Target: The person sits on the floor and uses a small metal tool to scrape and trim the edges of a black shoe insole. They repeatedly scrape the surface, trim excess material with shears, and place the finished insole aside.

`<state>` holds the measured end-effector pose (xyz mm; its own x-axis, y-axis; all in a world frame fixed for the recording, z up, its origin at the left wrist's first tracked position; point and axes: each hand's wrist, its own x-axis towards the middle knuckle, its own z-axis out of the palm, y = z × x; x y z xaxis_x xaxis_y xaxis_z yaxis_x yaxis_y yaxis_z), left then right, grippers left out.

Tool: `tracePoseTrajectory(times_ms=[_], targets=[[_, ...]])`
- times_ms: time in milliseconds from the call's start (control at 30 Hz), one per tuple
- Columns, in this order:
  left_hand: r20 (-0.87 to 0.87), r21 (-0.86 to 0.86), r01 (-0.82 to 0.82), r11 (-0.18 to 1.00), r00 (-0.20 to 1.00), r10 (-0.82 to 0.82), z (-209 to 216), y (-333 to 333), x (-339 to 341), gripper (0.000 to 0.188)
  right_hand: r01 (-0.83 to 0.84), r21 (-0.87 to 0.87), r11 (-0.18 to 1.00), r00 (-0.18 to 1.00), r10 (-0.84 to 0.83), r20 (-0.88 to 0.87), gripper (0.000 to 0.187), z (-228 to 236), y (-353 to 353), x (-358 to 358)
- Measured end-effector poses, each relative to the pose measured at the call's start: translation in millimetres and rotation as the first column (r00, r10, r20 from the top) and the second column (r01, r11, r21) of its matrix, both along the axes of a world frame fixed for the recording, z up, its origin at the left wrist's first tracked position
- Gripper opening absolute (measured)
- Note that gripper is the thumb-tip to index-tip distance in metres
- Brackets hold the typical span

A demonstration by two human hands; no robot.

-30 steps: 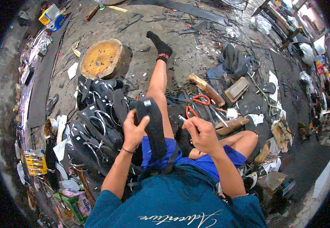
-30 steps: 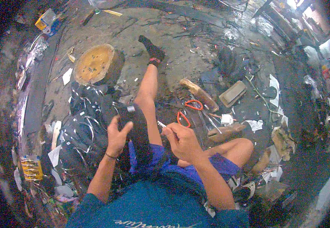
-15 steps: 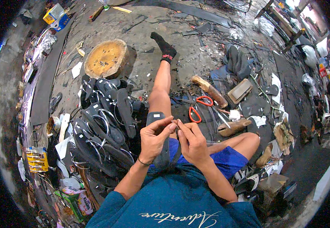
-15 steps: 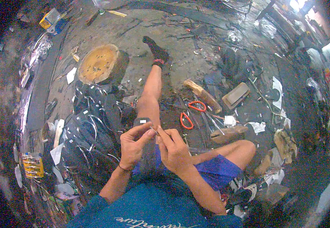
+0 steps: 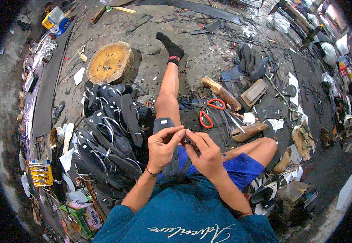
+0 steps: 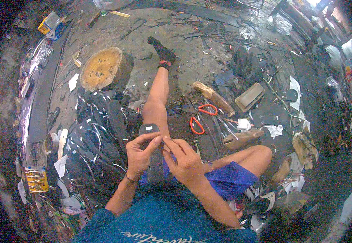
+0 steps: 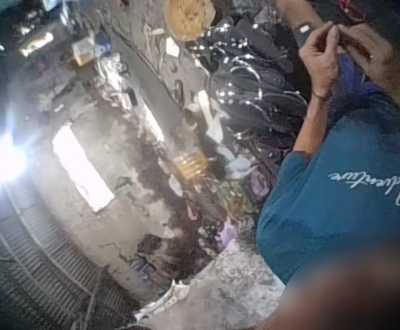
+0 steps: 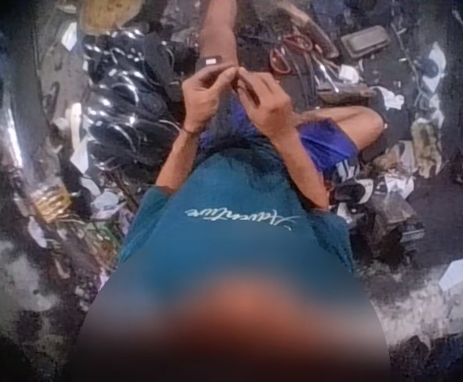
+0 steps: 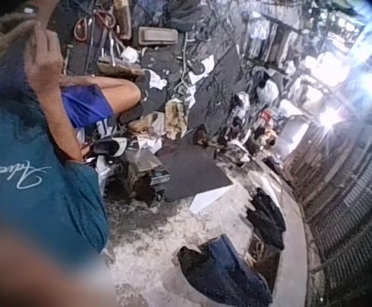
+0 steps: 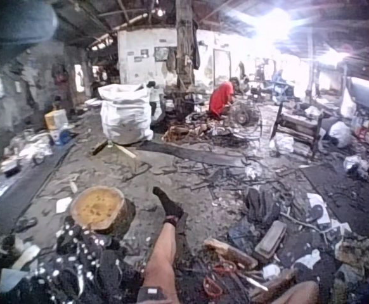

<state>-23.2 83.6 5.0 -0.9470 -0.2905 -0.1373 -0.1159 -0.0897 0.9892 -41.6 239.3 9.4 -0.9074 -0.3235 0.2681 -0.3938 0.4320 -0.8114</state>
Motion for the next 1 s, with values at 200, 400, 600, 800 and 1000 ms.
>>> tracePoseTrajectory(times_ms=[200, 400, 600, 800, 1000], targets=[[-0.042, -0.272, 0.013, 0.962, 0.999, -0.026, -8.8, 6.3, 5.7, 0.021, 0.09, 0.139, 0.986, 0.972, -0.057, -0.229, 0.027, -16.7, -5.0, -4.7], [-0.023, -0.364, 0.071, 0.929, 0.996, -0.085, -33.2, -7.7, 12.4, 0.019, 0.073, 0.154, 0.985, 0.989, -0.052, -0.136, 0.015, -20.2, -5.1, -7.8], [0.118, -0.835, 0.011, 0.55, 0.98, 0.159, -78.3, -40.5, 7.9, 0.072, 0.066, -0.056, 0.996, 0.984, -0.056, 0.168, 0.016, -14.1, -12.5, -13.0], [0.012, -0.127, -0.018, 0.992, 1.0, 0.02, -38.0, -33.1, 28.9, 0.048, 0.026, -0.085, 0.996, 0.95, 0.001, 0.311, 0.012, -1.6, -16.1, -12.5], [0.048, -0.184, 0.027, 0.982, 0.999, -0.019, 3.2, -18.8, 33.8, 0.035, -0.062, -0.042, 0.997, 0.94, 0.072, 0.332, 0.017, 9.9, -11.9, -10.3]])
